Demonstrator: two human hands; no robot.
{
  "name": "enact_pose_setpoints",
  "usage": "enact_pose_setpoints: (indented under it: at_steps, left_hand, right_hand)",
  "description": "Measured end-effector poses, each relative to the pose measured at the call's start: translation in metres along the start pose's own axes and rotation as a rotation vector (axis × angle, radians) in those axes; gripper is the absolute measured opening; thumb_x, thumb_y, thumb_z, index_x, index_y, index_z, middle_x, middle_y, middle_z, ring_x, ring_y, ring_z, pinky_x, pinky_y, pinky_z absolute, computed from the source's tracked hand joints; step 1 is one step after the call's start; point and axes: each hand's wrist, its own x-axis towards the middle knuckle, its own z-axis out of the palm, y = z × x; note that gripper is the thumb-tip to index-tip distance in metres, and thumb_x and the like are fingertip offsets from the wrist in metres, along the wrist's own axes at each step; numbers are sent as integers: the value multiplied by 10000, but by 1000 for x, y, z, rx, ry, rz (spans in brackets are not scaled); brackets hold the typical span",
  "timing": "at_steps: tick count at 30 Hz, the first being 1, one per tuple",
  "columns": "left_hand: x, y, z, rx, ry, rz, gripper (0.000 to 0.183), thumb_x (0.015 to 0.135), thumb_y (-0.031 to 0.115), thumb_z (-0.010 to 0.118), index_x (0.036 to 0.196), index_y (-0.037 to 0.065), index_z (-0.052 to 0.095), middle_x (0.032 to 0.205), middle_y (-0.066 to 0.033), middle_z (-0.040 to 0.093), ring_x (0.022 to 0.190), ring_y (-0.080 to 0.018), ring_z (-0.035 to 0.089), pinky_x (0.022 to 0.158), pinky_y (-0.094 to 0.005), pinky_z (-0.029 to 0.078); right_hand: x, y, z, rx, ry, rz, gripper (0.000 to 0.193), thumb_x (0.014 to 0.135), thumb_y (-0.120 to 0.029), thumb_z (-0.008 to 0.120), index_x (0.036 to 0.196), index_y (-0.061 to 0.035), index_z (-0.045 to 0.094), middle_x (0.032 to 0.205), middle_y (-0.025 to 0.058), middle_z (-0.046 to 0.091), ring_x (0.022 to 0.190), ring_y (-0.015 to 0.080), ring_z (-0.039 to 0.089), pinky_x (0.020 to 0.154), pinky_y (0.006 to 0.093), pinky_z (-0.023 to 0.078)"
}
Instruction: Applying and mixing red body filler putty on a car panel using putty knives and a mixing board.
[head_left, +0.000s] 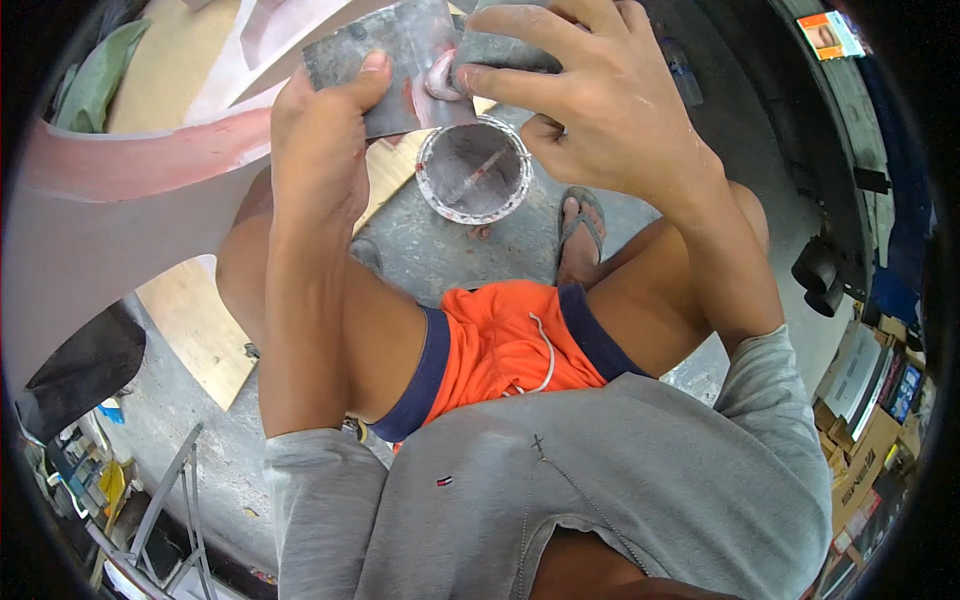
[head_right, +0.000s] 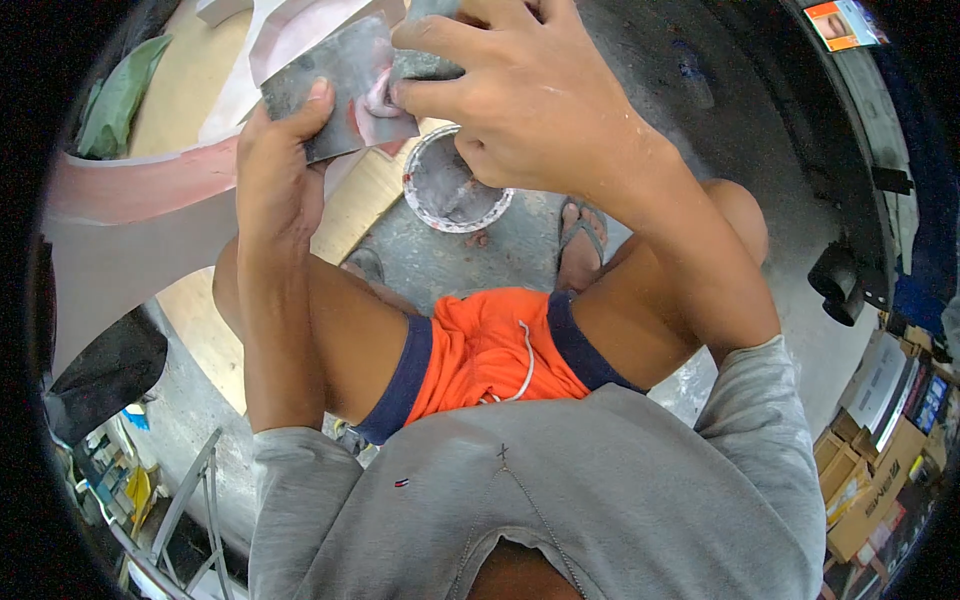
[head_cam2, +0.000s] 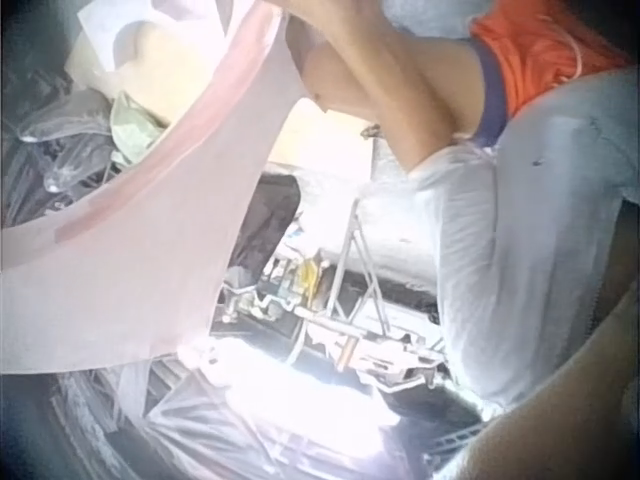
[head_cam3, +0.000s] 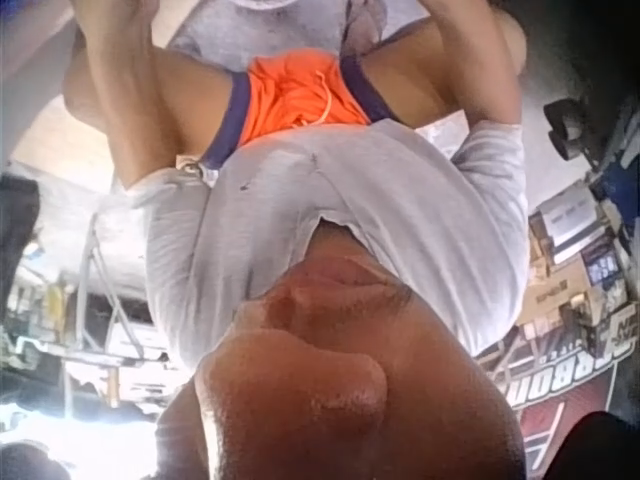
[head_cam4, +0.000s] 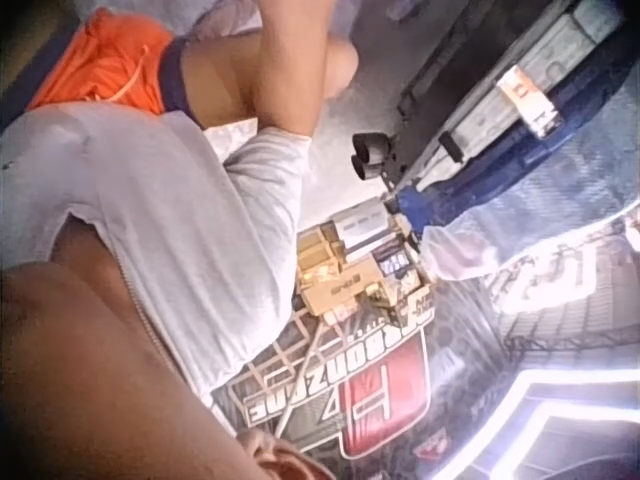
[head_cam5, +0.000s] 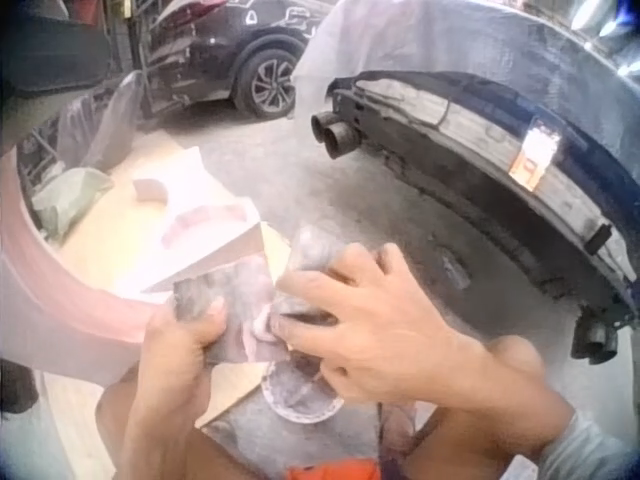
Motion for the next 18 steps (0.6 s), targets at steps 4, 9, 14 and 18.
enact_pose_setpoints:
  at_steps: [4,9,14,18]
  left_hand:
    - [9,-10,-3,34,-56,-39,285,1006,63,590,1257,-69,558,1117,-124,676,971,-222,693,789,-420,614]
    - [10,-17,5,-64,-109,-20,263,995,71,607,1221,-59,574,1039,-134,692,861,-228,711,729,-380,624]
    - [12,-17,8,-13,-105,-9,262,989,60,609,1220,-58,578,1043,-123,690,853,-210,707,729,-360,618]
    - [7,-11,22,-45,-43,-5,267,987,48,606,1228,-60,574,1053,-110,688,854,-191,704,744,-348,622]
  right_hand:
    - [-4,2,3,-176,78,-116,213,679,-175,722,884,-215,761,1186,-71,645,929,193,494,755,398,348]
    - [-9,10,16,-201,160,-197,179,696,-198,715,870,-211,755,1167,-100,652,909,185,495,744,395,343]
    - [-14,12,26,-248,132,-144,125,674,-228,718,793,-198,740,1148,-109,664,904,174,492,752,399,341]
    - [-15,14,13,-282,308,-167,98,684,-216,710,778,-197,730,1159,-112,660,922,171,491,763,417,343]
